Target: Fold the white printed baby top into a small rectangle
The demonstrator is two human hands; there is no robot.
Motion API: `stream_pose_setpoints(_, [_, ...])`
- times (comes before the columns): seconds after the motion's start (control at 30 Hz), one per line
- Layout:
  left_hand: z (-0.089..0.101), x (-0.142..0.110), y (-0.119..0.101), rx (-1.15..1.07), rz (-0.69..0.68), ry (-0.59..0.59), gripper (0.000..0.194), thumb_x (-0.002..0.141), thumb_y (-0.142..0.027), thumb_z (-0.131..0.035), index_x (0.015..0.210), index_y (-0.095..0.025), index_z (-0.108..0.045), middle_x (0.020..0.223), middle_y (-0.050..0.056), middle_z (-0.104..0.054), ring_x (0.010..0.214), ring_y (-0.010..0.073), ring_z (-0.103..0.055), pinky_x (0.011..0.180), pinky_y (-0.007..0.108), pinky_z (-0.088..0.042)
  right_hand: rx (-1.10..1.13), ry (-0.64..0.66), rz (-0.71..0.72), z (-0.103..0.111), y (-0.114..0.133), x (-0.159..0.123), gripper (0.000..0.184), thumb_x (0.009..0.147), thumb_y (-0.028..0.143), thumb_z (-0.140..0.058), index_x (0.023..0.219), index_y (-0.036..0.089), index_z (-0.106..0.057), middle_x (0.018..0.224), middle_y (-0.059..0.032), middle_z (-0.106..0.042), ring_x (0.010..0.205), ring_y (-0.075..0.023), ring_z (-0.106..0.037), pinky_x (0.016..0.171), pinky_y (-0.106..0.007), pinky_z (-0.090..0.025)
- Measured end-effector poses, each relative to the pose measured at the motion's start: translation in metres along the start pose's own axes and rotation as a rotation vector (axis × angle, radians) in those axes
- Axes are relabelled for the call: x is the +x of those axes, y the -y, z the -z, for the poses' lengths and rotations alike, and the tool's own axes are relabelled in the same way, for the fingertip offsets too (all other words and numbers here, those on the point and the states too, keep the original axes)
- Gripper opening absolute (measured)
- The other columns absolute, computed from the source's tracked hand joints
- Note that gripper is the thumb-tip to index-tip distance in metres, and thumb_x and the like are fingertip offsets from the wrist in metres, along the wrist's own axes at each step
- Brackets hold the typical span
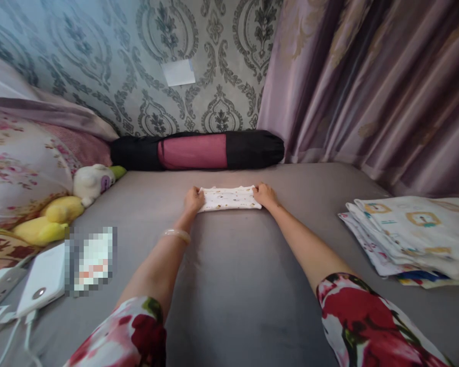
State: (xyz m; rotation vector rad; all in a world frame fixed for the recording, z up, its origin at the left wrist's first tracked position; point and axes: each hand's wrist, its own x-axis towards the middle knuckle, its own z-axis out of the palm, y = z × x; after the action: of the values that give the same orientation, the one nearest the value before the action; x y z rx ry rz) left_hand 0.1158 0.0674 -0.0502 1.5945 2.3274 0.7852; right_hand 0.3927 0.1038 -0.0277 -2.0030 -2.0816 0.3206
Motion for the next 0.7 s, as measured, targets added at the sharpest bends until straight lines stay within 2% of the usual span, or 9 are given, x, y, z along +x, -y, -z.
stream_pose_setpoints(0.17, [0.002, 0.005, 0.003, -0.056, 0.037, 0.012, 0.018, 0.088, -0.03, -0.05, 0.095, -0.017, -0.059, 0.099, 0.014, -0.07, 0.096, 0.0253, -0.064, 0.081, 0.034, -0.046, 0.013, 0.046, 0.025, 0.007, -0.002, 0.002, 0.036, 0.097, 0.036, -0.04, 0.114, 0.019, -0.067, 0.117, -0.0129, -0.069, 0.107, -0.0243, -0.065, 0.083, -0.031, -0.049])
stream_pose_setpoints(0.27, [0.007, 0.001, 0.002, -0.08, 0.034, -0.034, 0.022, 0.089, -0.032, -0.05, 0.102, -0.016, -0.057, 0.101, 0.016, -0.068, 0.099, 0.0272, -0.062, 0.085, 0.039, -0.046, -0.043, 0.039, 0.088, 0.019, 0.002, -0.006, 0.038, 0.098, 0.034, -0.037, 0.118, 0.016, -0.065, 0.117, -0.0171, -0.068, 0.108, -0.0262, -0.064, 0.085, -0.034, -0.048])
stream_pose_setpoints(0.33, [0.01, -0.01, -0.004, -0.058, -0.068, -0.138, 0.024, 0.09, -0.032, -0.048, 0.107, -0.017, -0.056, 0.105, 0.016, -0.066, 0.105, 0.0277, -0.059, 0.09, 0.042, -0.044, -0.099, -0.047, 0.133, 0.023, 0.011, -0.02, 0.039, 0.099, 0.032, -0.035, 0.12, 0.012, -0.062, 0.118, -0.0216, -0.066, 0.111, -0.0292, -0.062, 0.09, -0.038, -0.046])
stream_pose_setpoints(0.4, [0.012, -0.028, -0.015, -0.007, -0.238, -0.207, 0.025, 0.092, -0.031, -0.046, 0.111, -0.017, -0.056, 0.112, 0.016, -0.063, 0.112, 0.0285, -0.056, 0.096, 0.045, -0.041, -0.092, -0.104, 0.258, 0.022, 0.024, -0.037, 0.041, 0.1, 0.028, -0.029, 0.122, 0.011, -0.06, 0.123, -0.021, -0.063, 0.117, -0.0288, -0.058, 0.097, -0.041, -0.042])
stream_pose_setpoints(0.47, [0.012, -0.048, -0.029, 0.046, -0.385, -0.145, 0.03, 0.095, -0.033, -0.041, 0.115, -0.017, -0.056, 0.117, 0.016, -0.062, 0.116, 0.0293, -0.054, 0.1, 0.046, -0.039, -0.053, -0.072, 0.449, 0.016, 0.038, -0.054, 0.043, 0.101, 0.028, -0.027, 0.131, 0.014, -0.054, 0.137, -0.0166, -0.056, 0.128, -0.026, -0.049, 0.107, -0.043, -0.035])
stream_pose_setpoints(0.53, [0.008, -0.065, -0.042, 0.093, -0.498, -0.061, 0.034, 0.097, -0.032, -0.039, 0.123, -0.017, -0.055, 0.13, 0.014, -0.059, 0.126, 0.0282, -0.049, 0.106, 0.045, -0.035, -0.048, -0.025, 0.545, 0.007, 0.051, -0.065, 0.047, 0.101, 0.03, -0.026, 0.141, 0.016, -0.046, 0.15, -0.0129, -0.044, 0.14, -0.0261, -0.035, 0.115, -0.048, -0.023])
stream_pose_setpoints(0.6, [0.004, -0.074, -0.05, 0.152, -0.53, -0.001, 0.037, 0.098, -0.032, -0.036, 0.128, -0.018, -0.053, 0.139, 0.013, -0.054, 0.135, 0.0282, -0.041, 0.112, 0.047, -0.029, -0.056, 0.026, 0.571, -0.001, 0.059, -0.07, 0.051, 0.1, 0.032, -0.025, 0.146, 0.016, -0.041, 0.155, -0.0113, -0.036, 0.145, -0.0268, -0.025, 0.118, -0.052, -0.014])
stream_pose_setpoints(0.7, [-0.004, -0.074, -0.051, 0.216, -0.496, 0.048, 0.042, 0.099, -0.032, -0.032, 0.134, -0.02, -0.051, 0.145, 0.011, -0.05, 0.14, 0.0292, -0.034, 0.115, 0.051, -0.023, -0.079, 0.063, 0.577, -0.008, 0.065, -0.068, 0.053, 0.1, 0.031, -0.023, 0.148, 0.015, -0.038, 0.156, -0.0117, -0.033, 0.146, -0.0271, -0.022, 0.118, -0.054, -0.01])
